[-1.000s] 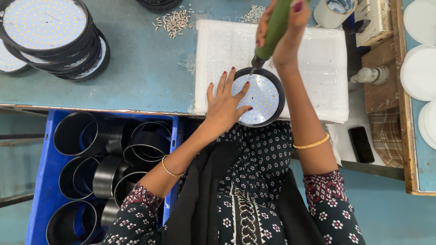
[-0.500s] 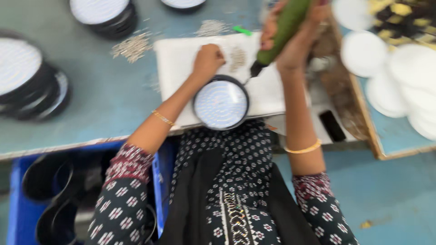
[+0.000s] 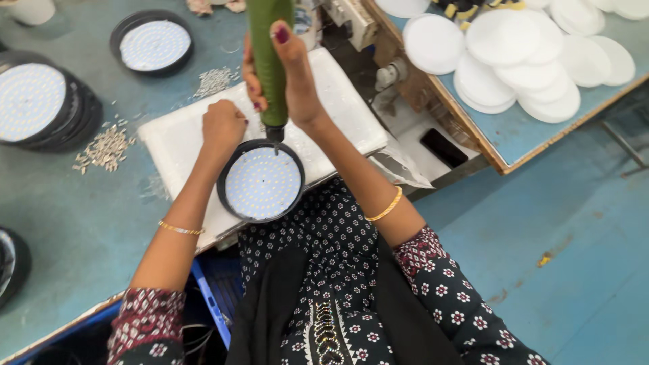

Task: The person uses a green electric screwdriver to fasten screws into a circular LED light module. They hold the module steady with one hand while driving screws with the other, then place the completed unit aside and repeat the process with another module.

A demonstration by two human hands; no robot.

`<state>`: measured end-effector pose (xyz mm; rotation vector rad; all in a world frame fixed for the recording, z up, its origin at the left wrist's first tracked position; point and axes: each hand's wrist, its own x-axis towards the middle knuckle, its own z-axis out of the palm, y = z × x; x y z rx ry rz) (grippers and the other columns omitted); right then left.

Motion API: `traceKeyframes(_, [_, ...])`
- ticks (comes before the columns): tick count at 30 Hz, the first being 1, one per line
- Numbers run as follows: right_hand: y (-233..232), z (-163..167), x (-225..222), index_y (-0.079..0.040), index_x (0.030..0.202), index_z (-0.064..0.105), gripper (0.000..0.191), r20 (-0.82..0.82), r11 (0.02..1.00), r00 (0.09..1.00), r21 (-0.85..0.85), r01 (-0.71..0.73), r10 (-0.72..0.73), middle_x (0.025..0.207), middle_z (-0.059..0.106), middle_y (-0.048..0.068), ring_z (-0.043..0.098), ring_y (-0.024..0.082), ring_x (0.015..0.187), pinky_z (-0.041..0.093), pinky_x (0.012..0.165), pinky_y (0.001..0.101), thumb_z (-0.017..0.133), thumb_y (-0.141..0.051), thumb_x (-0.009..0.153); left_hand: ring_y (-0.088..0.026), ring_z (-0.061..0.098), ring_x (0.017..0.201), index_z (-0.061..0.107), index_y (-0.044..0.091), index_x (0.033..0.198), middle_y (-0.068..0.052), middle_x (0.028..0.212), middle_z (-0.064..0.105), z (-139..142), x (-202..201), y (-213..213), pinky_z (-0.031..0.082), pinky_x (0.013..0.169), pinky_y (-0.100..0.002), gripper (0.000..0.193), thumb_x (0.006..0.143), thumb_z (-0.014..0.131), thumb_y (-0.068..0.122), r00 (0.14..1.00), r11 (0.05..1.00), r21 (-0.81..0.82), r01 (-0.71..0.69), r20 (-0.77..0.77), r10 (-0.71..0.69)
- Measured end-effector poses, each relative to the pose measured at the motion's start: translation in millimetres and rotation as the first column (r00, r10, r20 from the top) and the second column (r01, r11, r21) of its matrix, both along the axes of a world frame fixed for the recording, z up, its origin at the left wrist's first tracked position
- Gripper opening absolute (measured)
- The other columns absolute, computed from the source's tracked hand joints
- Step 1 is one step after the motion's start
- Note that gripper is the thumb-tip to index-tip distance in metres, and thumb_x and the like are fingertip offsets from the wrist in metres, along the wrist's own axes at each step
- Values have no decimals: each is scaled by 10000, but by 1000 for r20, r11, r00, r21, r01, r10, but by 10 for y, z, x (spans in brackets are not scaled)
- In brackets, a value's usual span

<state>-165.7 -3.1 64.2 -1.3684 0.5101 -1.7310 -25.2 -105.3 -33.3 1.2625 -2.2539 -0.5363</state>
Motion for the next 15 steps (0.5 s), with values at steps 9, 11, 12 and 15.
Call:
traceKeyframes(9, [131, 202, -152, 0, 1049, 522, 717, 78, 998, 997, 65, -15, 10, 686, 538, 113, 524, 168, 479, 462, 476, 300, 500, -713, 979, -100, 675, 715, 751, 11, 912, -70, 849, 776, 157, 452, 748, 520, 660, -252, 63, 909, 742, 73, 917, 890, 367, 269, -379, -121])
traceKeyframes(11, [153, 263, -141, -2, 1056, 518, 717, 118, 998, 992, 52, -45, 38, 691, 529, 112, 521, 165, 452, 459, 457, 291, 488, -715, 982, -111, 697, 794, 717, -14, 961, -84, 917, 777, 183, 470, 960, 539, 702, -242, 62, 916, 726, 28, 839, 817, 425, 390, -529, -126])
traceKeyframes(12, [170, 295, -132, -7, 1053, 513, 714, 126, 997, 991, 51, -57, 50, 672, 524, 109, 519, 165, 449, 457, 454, 290, 484, -716, 982, -118, 710, 847, 695, -24, 985, -91, 958, 775, 188, 476, 1064, 553, 730, -240, 82, 912, 721, 5, 796, 792, 432, 431, -596, -108])
traceKeyframes(15, [208, 330, -78, -16, 1048, 506, 704, 144, 994, 986, 46, -95, 87, 637, 514, 100, 508, 162, 444, 452, 447, 288, 474, -716, 986, -154, 740, 966, 647, -40, 1050, -134, 1027, 763, 152, 490, 1213, 580, 838, -250, 158, 914, 728, -40, 697, 787, 404, 467, -715, -47])
